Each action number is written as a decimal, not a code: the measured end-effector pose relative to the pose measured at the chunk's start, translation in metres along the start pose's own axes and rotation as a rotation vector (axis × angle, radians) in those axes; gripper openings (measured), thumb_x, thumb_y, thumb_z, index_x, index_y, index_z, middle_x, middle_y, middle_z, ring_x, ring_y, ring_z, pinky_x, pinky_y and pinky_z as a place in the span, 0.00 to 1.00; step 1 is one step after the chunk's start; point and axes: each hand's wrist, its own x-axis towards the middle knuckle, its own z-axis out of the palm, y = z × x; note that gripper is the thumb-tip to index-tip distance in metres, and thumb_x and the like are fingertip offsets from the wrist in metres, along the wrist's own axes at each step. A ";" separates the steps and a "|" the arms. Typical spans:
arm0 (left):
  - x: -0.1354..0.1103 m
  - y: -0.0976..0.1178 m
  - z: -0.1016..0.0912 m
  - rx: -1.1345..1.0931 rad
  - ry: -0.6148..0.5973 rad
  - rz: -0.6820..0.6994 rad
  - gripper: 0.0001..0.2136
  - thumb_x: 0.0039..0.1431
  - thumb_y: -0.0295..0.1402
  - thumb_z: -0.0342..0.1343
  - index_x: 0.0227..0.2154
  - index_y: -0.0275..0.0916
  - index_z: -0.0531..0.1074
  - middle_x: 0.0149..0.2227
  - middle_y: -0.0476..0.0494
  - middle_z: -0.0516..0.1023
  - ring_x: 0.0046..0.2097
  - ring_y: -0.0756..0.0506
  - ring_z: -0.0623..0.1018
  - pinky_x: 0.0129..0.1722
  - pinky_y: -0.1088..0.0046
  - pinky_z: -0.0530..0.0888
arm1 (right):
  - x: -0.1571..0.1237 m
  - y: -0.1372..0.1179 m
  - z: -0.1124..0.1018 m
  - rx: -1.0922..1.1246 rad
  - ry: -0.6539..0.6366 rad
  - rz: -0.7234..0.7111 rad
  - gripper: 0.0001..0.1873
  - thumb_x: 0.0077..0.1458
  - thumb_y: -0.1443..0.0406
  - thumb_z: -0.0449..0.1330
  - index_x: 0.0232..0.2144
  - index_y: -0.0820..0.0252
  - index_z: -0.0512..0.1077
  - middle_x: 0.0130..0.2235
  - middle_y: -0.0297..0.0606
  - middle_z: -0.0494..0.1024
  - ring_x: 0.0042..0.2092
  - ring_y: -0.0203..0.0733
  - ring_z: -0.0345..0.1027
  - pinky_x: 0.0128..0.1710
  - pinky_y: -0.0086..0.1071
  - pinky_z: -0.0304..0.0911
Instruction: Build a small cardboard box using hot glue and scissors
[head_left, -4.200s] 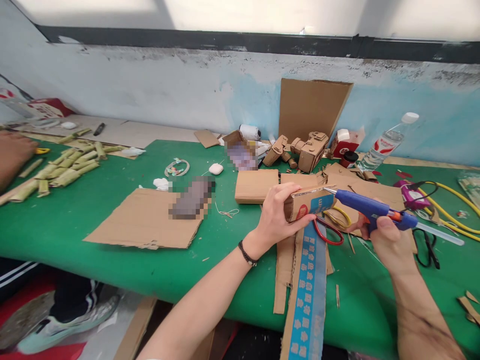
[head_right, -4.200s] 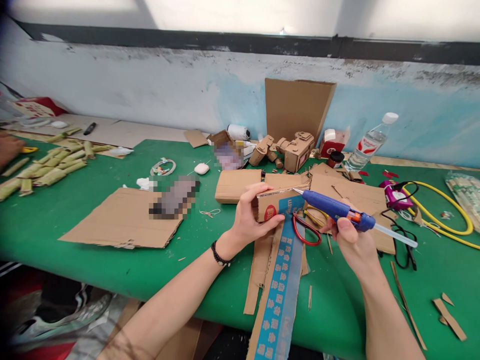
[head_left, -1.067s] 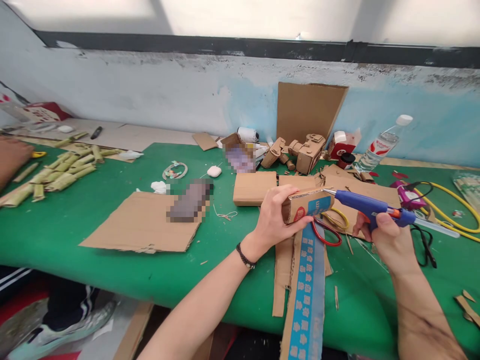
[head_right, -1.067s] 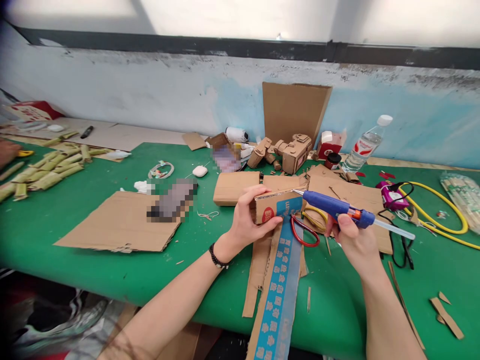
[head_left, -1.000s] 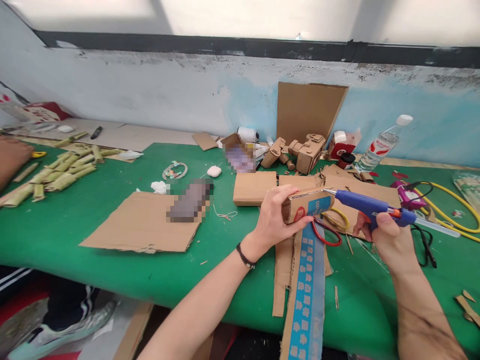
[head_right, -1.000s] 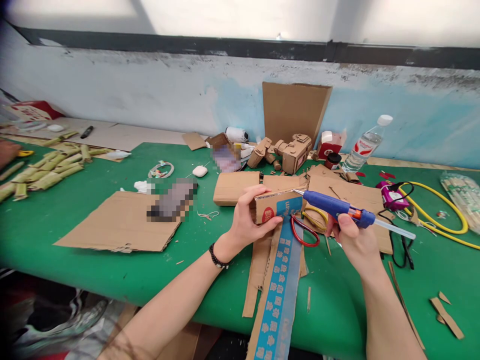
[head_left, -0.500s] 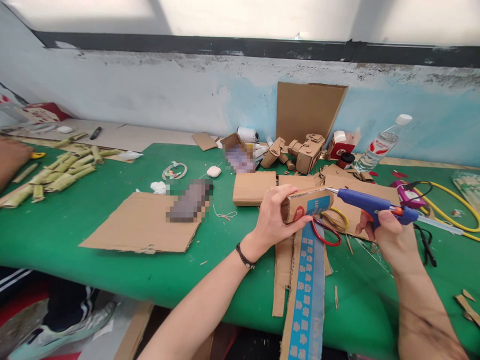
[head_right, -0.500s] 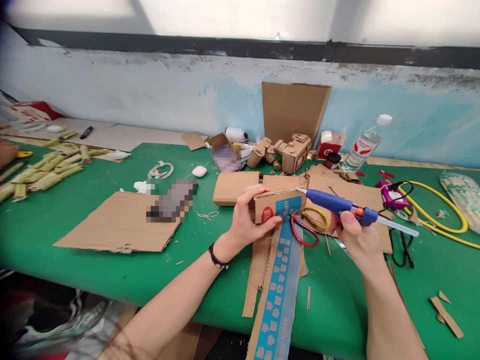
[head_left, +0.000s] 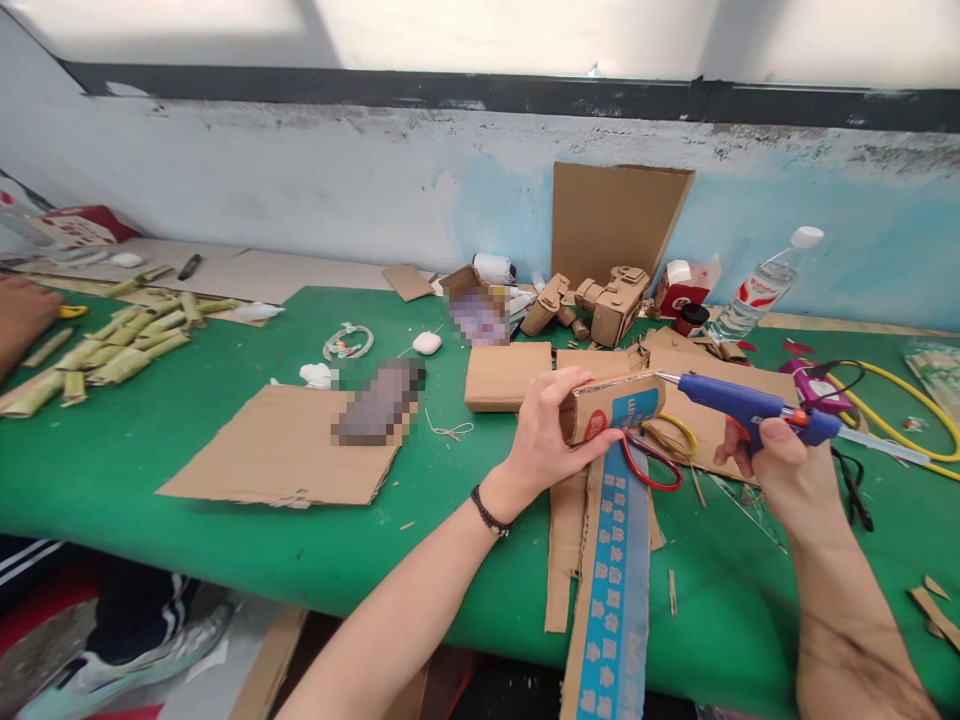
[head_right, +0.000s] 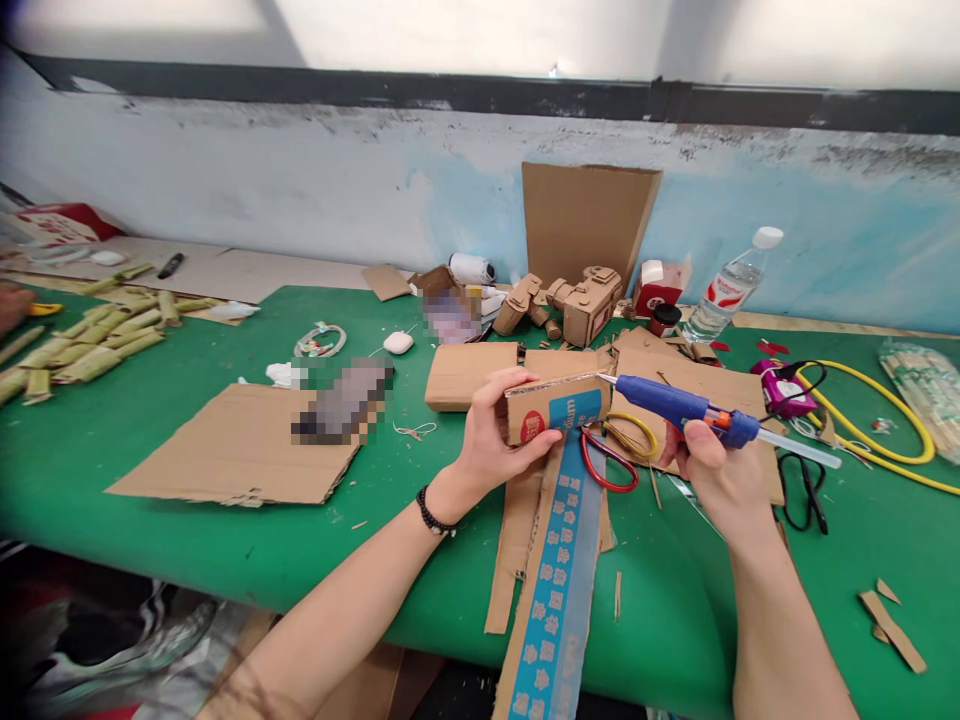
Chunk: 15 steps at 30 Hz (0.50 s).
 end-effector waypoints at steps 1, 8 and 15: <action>0.000 0.000 0.000 0.005 0.006 0.006 0.36 0.70 0.53 0.70 0.71 0.45 0.63 0.59 0.32 0.82 0.60 0.34 0.85 0.60 0.50 0.84 | 0.000 0.002 -0.001 -0.007 -0.005 0.001 0.27 0.56 0.39 0.67 0.25 0.54 0.77 0.22 0.37 0.78 0.20 0.42 0.66 0.21 0.36 0.60; 0.002 0.001 0.000 0.003 0.011 0.012 0.36 0.69 0.53 0.71 0.71 0.46 0.63 0.58 0.33 0.82 0.59 0.34 0.85 0.59 0.50 0.85 | 0.002 0.006 -0.006 -0.044 -0.010 0.000 0.25 0.58 0.42 0.66 0.25 0.54 0.76 0.23 0.36 0.77 0.21 0.41 0.64 0.21 0.36 0.59; 0.002 0.001 -0.001 -0.002 0.013 0.013 0.36 0.69 0.52 0.71 0.71 0.45 0.64 0.59 0.32 0.82 0.59 0.35 0.85 0.59 0.51 0.84 | 0.002 0.000 -0.002 -0.012 0.015 0.011 0.22 0.55 0.45 0.68 0.22 0.54 0.75 0.21 0.36 0.77 0.19 0.39 0.62 0.20 0.35 0.61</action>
